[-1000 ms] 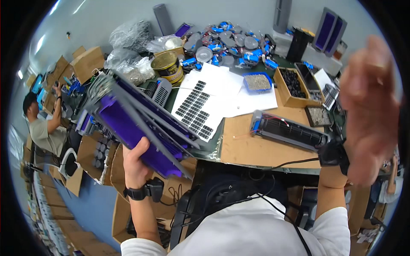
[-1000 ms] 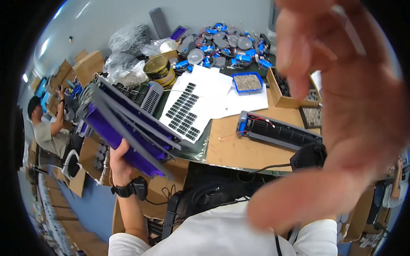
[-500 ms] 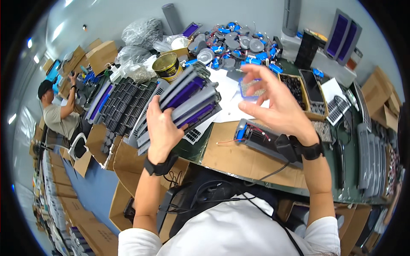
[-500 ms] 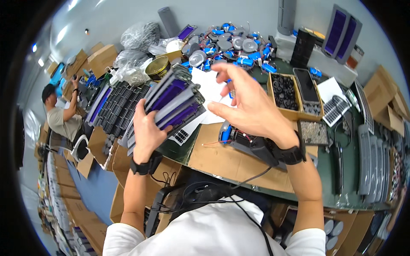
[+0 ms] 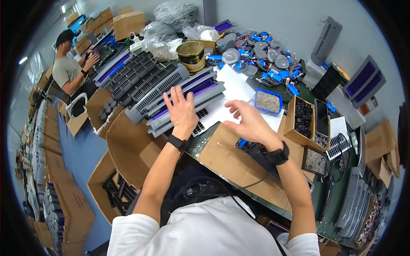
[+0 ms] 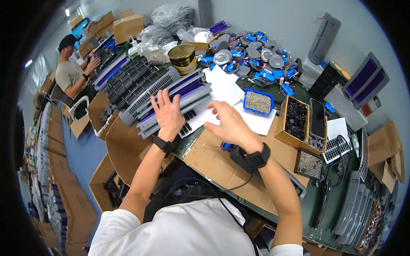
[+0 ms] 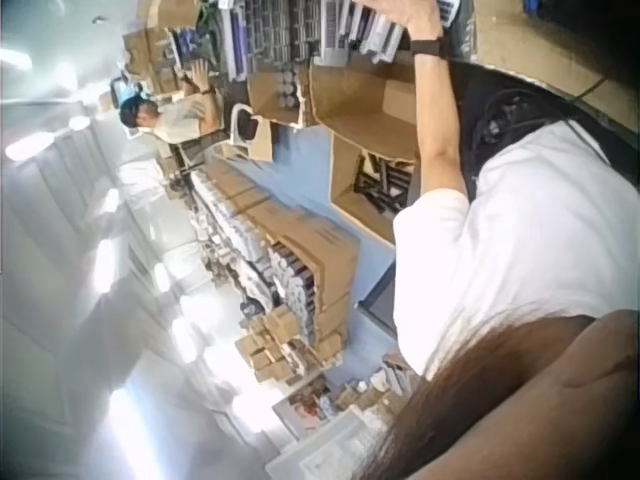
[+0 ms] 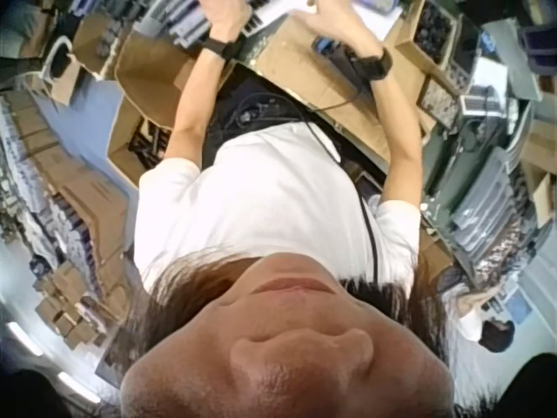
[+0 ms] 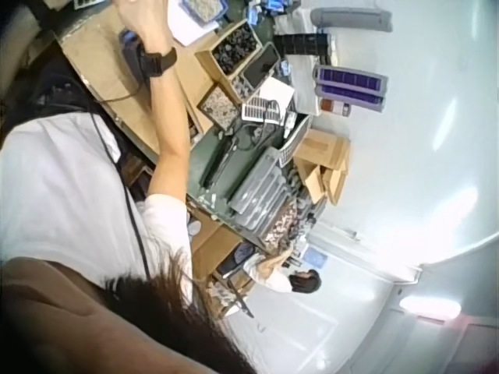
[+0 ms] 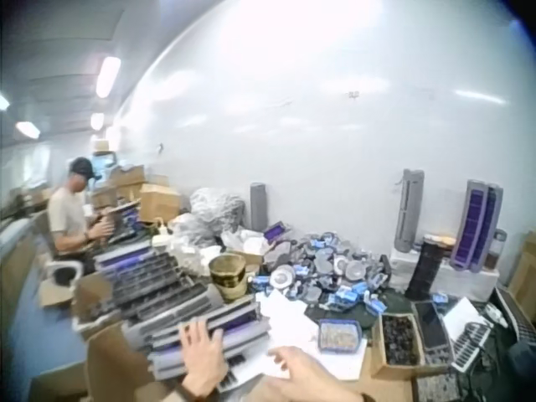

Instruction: The person assembles a grey and purple electronic device by connecting internal wires and snapping the casing together. They then use a handheld black tool to apply a sealant to the device's seams and place a small grey component into a blue tray.

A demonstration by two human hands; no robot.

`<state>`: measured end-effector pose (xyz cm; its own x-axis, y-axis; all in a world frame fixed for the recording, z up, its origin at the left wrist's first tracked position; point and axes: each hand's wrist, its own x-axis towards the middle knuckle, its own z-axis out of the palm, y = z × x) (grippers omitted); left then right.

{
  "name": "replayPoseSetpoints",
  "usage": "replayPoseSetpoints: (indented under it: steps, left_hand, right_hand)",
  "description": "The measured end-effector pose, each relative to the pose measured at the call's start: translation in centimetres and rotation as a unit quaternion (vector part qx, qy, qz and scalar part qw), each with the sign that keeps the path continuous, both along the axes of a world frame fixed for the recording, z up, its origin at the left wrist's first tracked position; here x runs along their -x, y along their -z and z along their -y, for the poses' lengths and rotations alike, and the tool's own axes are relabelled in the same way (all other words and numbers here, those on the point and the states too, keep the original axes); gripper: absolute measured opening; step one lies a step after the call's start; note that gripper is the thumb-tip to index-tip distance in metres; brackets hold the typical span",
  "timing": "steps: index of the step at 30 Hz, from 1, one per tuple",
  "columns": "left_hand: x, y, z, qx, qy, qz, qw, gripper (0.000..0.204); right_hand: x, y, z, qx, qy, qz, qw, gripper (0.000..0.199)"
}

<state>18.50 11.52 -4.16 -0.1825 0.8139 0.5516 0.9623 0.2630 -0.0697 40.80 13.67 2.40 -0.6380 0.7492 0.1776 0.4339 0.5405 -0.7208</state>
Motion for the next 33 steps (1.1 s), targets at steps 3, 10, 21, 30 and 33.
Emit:
replayPoseSetpoints:
  steps: [3, 10, 21, 30, 33]
  left_hand:
    - [-0.1, 0.2, 1.1, 0.027, 0.049, 0.088, 0.995, 0.09]
    - [3.2, -1.2, -0.1, 0.046, 0.183, 0.142, 0.972, 0.099]
    - [3.4, -1.9, 11.6, 0.02, 0.267, 0.465, 0.844, 0.026]
    - [1.6, 2.7, 11.2, 0.052, 0.265, 0.338, 0.902, 0.032]
    - [2.2, 3.1, 11.1, 0.069, 0.276, 0.336, 0.898, 0.031]
  right_hand:
    - [2.9, 2.1, 0.8, 0.021, -0.053, 0.072, 0.996, 0.035]
    - [8.6, 7.7, 0.9, -0.126, -0.102, 0.059, 0.985, 0.024]
    - [10.5, 8.2, -1.2, -0.146, -0.148, 0.108, 0.972, 0.025]
    - [12.1, 7.0, -2.3, -0.178, -0.21, 0.18, 0.944, 0.017]
    - [12.4, 6.7, -2.4, -0.172, -0.217, 0.184, 0.943, 0.017]
